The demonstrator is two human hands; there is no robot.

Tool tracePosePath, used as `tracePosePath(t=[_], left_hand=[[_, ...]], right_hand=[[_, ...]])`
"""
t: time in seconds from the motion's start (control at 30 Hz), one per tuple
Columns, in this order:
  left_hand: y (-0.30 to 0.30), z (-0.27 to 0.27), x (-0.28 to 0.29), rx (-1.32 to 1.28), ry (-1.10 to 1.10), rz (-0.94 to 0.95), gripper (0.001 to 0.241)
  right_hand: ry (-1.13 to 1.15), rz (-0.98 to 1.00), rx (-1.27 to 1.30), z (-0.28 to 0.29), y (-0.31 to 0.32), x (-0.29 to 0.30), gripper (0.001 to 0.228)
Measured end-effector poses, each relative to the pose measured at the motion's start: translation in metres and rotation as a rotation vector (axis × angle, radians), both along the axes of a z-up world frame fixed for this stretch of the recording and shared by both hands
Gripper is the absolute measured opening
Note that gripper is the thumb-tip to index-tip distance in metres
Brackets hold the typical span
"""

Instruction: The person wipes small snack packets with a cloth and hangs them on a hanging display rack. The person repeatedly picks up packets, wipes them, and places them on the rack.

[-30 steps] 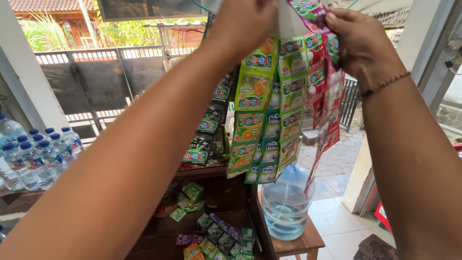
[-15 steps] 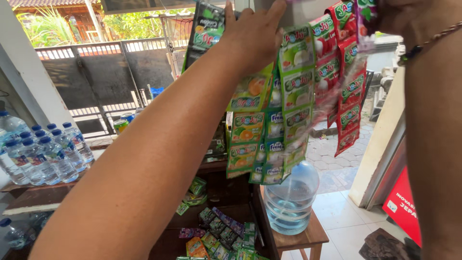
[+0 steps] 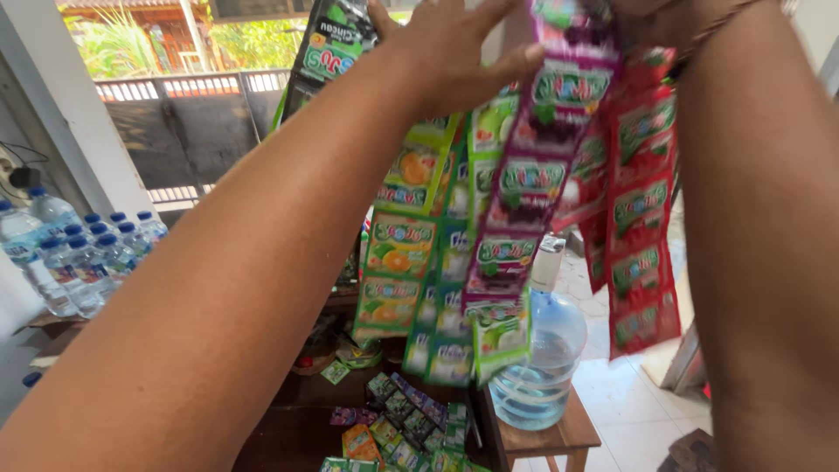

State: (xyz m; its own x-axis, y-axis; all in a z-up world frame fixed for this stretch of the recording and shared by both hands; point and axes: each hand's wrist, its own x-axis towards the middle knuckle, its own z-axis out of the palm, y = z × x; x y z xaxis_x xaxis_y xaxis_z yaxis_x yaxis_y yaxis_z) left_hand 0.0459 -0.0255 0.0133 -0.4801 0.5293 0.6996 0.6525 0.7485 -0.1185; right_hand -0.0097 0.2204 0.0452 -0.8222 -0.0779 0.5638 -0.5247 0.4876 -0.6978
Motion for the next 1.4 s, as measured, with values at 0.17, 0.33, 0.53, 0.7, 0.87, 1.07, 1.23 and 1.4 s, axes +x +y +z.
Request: tracePosePath(t=[0.17, 0.33, 0.53, 0.7, 0.87, 1.07, 1.23, 1.4], left_hand=[[-0.002, 0.002, 0.015, -0.024, 0.021, 0.065, 0.069], [-0.003, 0.005, 0.021, -0.011, -0.111, 0.110, 0.067], [0.004, -0.009, 0.023, 0.008, 0.055, 0.084, 0.066], [0.018, -0.012, 0.024, 0.009, 0.074, 0.125, 0.062], [0.022, -0.019, 0.019, -0.012, 0.053, 0.242, 0.061], [0.018, -0.013, 0.009, -0.027, 0.041, 0.199, 0.068], [0.019, -0.011, 0.005, -0.026, 0.023, 0.195, 0.067], [0.017, -0.009, -0.004, -0.021, -0.026, 0.148, 0.056]], right_hand=[[0.038, -0.343, 0.510, 0.013, -0.018, -0.014, 0.030], [0.004, -0.563, 0.671, 0.014, -0.031, -0.025, 0.046], [0.075, -0.659, 0.836, 0.006, -0.034, -0.021, 0.052], [0.411, -0.465, 0.679, -0.009, -0.019, 0.006, 0.046], [0.532, -0.386, 0.063, -0.056, -0.013, 0.055, 0.035], [0.355, -0.337, 0.012, -0.153, -0.023, 0.110, 0.036], [0.305, 0.273, -0.332, -0.177, -0.027, 0.123, 0.037], [0.454, 0.306, -0.336, -0.118, 0.005, 0.124, 0.034]])
